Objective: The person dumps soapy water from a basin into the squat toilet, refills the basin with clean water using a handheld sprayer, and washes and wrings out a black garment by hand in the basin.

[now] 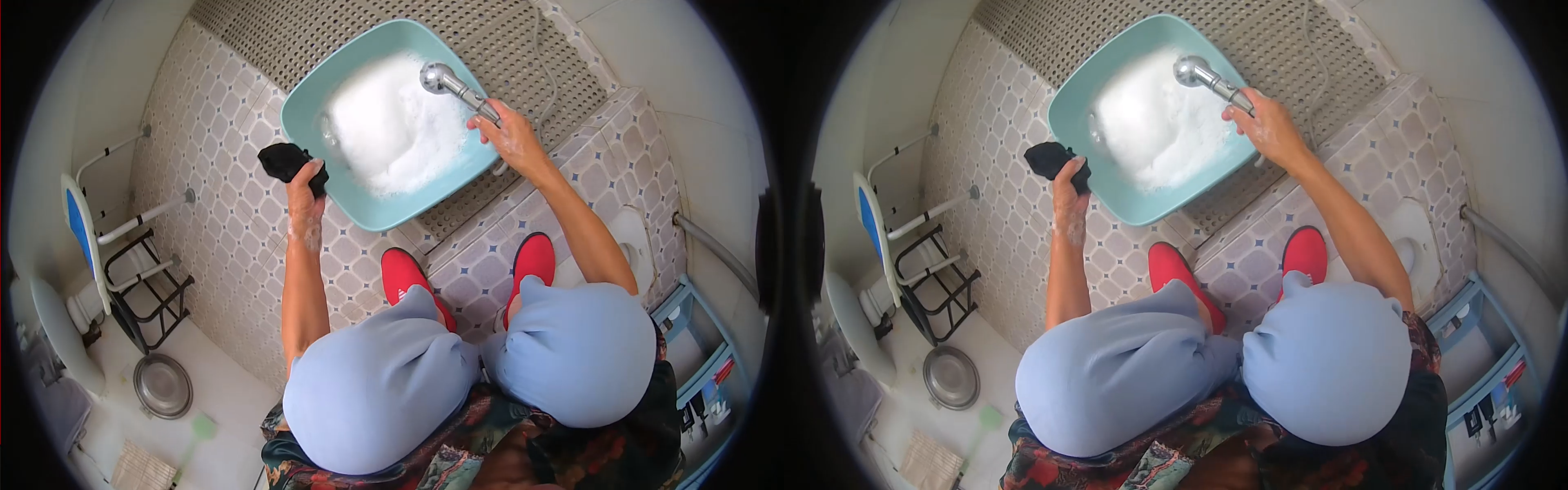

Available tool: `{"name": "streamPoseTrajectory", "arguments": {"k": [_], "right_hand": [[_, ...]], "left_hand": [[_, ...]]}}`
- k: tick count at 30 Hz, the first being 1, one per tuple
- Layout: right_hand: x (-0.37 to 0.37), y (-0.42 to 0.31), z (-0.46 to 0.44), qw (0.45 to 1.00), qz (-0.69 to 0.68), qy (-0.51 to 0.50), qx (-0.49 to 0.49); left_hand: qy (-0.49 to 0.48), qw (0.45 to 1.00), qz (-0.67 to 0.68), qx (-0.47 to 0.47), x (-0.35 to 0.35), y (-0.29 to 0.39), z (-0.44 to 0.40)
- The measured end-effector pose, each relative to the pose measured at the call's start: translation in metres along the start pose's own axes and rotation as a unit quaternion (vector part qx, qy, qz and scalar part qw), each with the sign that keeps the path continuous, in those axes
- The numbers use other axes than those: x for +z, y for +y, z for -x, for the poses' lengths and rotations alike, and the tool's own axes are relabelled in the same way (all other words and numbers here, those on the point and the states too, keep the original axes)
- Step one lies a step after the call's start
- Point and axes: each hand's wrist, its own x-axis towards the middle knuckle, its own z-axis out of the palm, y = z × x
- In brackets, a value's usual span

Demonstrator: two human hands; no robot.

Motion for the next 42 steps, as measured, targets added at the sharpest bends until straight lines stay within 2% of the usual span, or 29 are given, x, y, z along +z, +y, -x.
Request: {"name": "streamPoseTrajectory", "arguments": {"k": [3, 4, 5, 6, 8, 9, 11, 12, 14, 18, 20, 24, 26, 29, 31, 34, 36, 38, 40, 42], "right_hand": [[-0.005, 0.021, -0.027, 0.995, 0.058, 0.077, -0.032], [-0.002, 0.034, -0.042, 0.944, 0.180, 0.207, -0.185], [-0.001, 0.042, -0.053, 0.838, 0.294, 0.322, -0.326], [0.001, 0.042, -0.060, 0.839, 0.294, 0.326, -0.322], [0.002, 0.044, -0.069, 0.939, 0.142, 0.195, -0.246], [0.001, 0.049, -0.070, 0.939, 0.141, 0.198, -0.242], [0.006, 0.053, -0.073, 0.997, -0.020, 0.039, -0.069], [0.003, 0.045, -0.070, 0.996, -0.024, 0.038, -0.071], [-0.008, 0.035, -0.053, 0.995, -0.090, 0.038, 0.007], [-0.020, 0.044, -0.026, 0.977, -0.193, 0.075, 0.057], [-0.025, 0.060, -0.010, 0.979, -0.166, 0.114, -0.036], [-0.069, 0.034, 0.053, 0.975, -0.101, 0.196, -0.031], [-0.088, 0.026, 0.082, 0.969, -0.149, 0.199, 0.005], [-0.108, 0.039, 0.122, 0.953, -0.140, 0.270, -0.008], [-0.121, 0.051, 0.151, 0.943, -0.145, 0.298, -0.004], [-0.144, 0.068, 0.191, 0.926, -0.128, 0.356, -0.002], [-0.165, 0.091, 0.217, 0.932, -0.090, 0.349, 0.046], [-0.178, 0.100, 0.241, 0.912, -0.136, 0.384, 0.052], [-0.195, 0.116, 0.262, 0.911, -0.126, 0.378, 0.106], [-0.206, 0.150, 0.278, 0.899, -0.133, 0.402, 0.116]], "left_hand": [[-0.012, 1.000, -0.003, -0.009, 0.001, 0.001, -0.001], [-0.005, 1.000, -0.008, -0.014, 0.001, 0.002, -0.001], [-0.009, 1.000, -0.008, -0.024, -0.002, 0.002, -0.002], [-0.012, 1.000, -0.012, -0.026, -0.003, 0.002, -0.003], [-0.007, 1.000, -0.018, -0.007, 0.000, 0.001, -0.004], [-0.009, 1.000, -0.021, -0.009, 0.004, 0.002, -0.004], [-0.023, 0.999, -0.044, -0.004, 0.011, 0.013, -0.004], [-0.021, 0.999, -0.047, -0.001, 0.017, 0.021, -0.005], [-0.047, 0.994, -0.093, 0.013, 0.031, 0.036, -0.004], [-0.073, 0.986, -0.150, 0.017, 0.073, 0.066, 0.006], [-0.119, 0.978, -0.170, 0.022, 0.077, 0.076, -0.003], [-0.194, 0.957, -0.214, 0.018, 0.142, 0.099, 0.016], [-0.263, 0.936, -0.233, 0.016, 0.168, 0.102, 0.017], [-0.317, 0.911, -0.264, 0.010, 0.225, 0.098, 0.039], [-0.354, 0.877, -0.324, -0.023, 0.260, 0.091, 0.046], [-0.379, 0.859, -0.343, -0.041, 0.313, 0.065, 0.069], [-0.414, 0.846, -0.330, -0.060, 0.336, 0.037, 0.080], [-0.455, 0.826, -0.324, -0.068, 0.352, 0.012, 0.094], [-0.453, 0.826, -0.328, -0.073, 0.369, -0.009, 0.120], [-0.477, 0.821, -0.309, -0.057, 0.386, -0.031, 0.141]]}}
